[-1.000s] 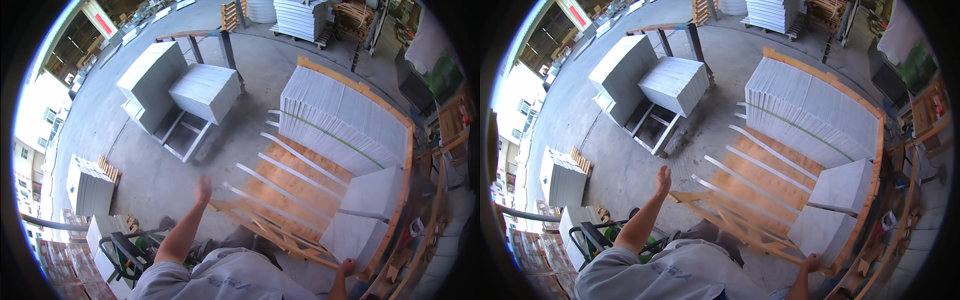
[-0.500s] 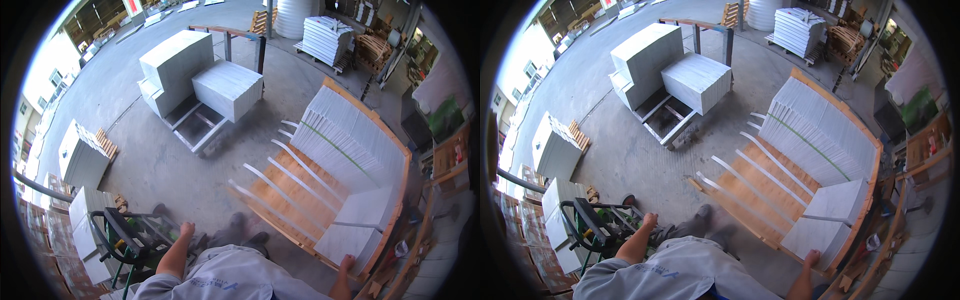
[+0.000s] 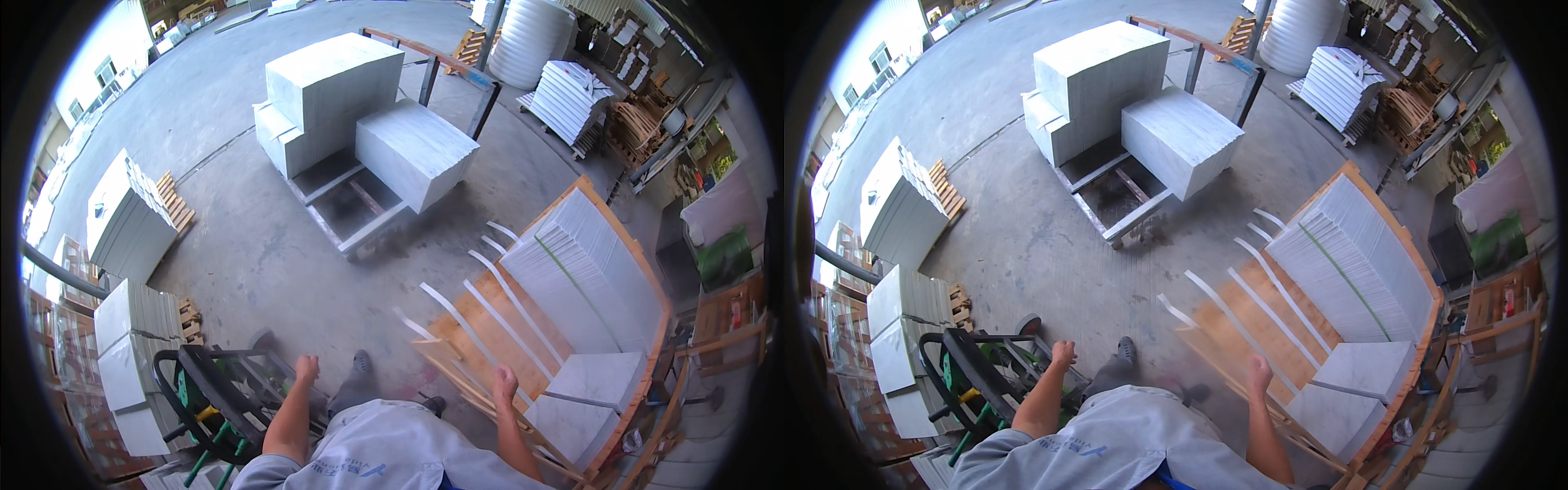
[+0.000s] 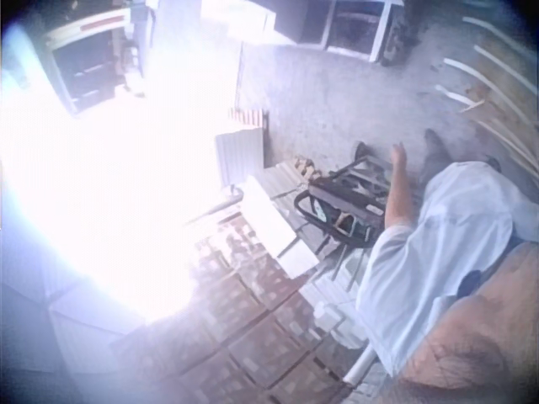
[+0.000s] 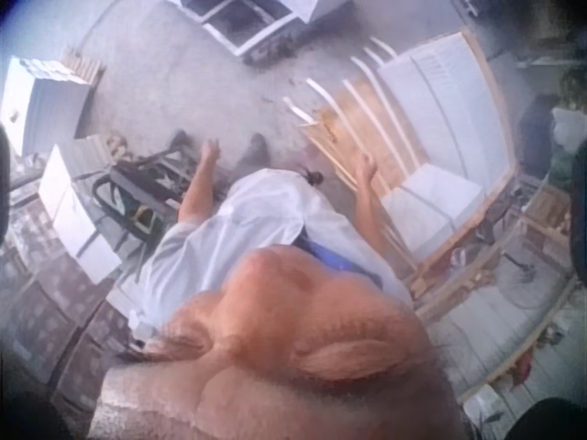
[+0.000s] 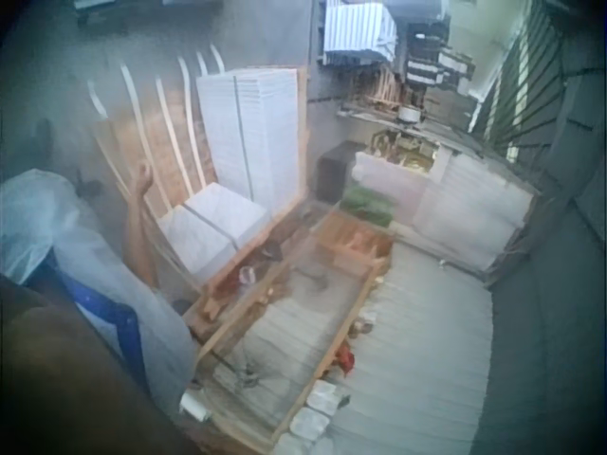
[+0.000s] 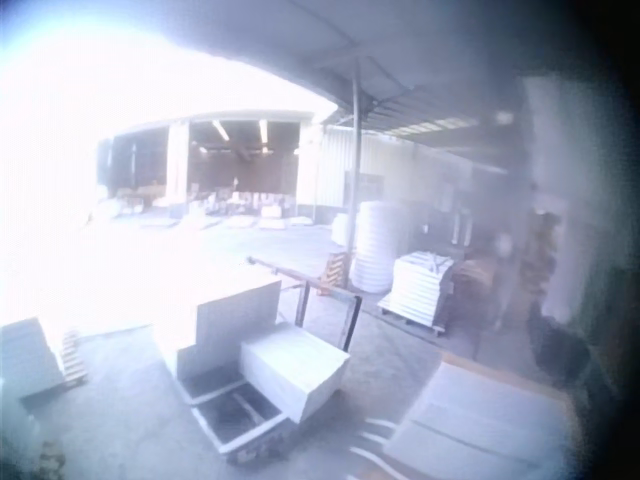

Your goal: The person repeatedly picks up individual white rectangular plates from a metal rack and places them onto a wooden rack. The action is performed one at a time in a repetitive cycle.

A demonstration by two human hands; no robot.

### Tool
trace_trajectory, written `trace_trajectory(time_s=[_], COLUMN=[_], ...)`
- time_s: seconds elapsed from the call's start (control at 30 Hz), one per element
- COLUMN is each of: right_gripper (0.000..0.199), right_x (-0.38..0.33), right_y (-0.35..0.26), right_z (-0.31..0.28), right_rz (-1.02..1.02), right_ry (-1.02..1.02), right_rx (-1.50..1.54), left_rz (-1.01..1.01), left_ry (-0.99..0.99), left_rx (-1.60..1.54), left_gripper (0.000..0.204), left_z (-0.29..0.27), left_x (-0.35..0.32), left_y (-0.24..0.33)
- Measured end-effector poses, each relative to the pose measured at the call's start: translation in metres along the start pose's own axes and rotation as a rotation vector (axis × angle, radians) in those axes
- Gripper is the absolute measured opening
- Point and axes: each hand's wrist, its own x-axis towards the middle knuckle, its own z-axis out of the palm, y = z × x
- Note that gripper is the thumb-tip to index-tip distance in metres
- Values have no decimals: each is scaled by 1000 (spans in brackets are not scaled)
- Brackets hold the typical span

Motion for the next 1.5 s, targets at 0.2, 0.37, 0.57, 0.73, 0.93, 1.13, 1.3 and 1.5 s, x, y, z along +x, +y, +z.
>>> trace_trajectory(time_s=[0.2,0.37,0.57,0.73,0.93,1.13,1.3,1.5], right_gripper=[18,20,22,19,21,25,20,20], right_x=[3,14,53,104,163,202,238,234], right_y=[-47,-77,-134,-153,-149,-162,-251,-322], right_z=[56,70,93,154,235,346,409,443], right_rz=[44,98,200,222,467,247,228,292], right_ry=[56,108,14,-34,-213,-405,-367,-302], right_rx=[-35,-127,-161,-193,-222,-399,20,-90], left_rz=[-139,-99,-286,-256,-240,-142,-169,-144], left_ry=[-41,21,-71,-60,-100,-125,-249,-468], left_rx=[171,-93,-287,-407,-301,-391,-315,-104], left_gripper=[31,30,32,21,41,48,52,56], left_z=[-62,-86,-102,-109,-145,-181,-201,-202], left_x=[61,79,94,144,211,283,352,482], left_y=[-23,-1,37,64,142,236,299,401])
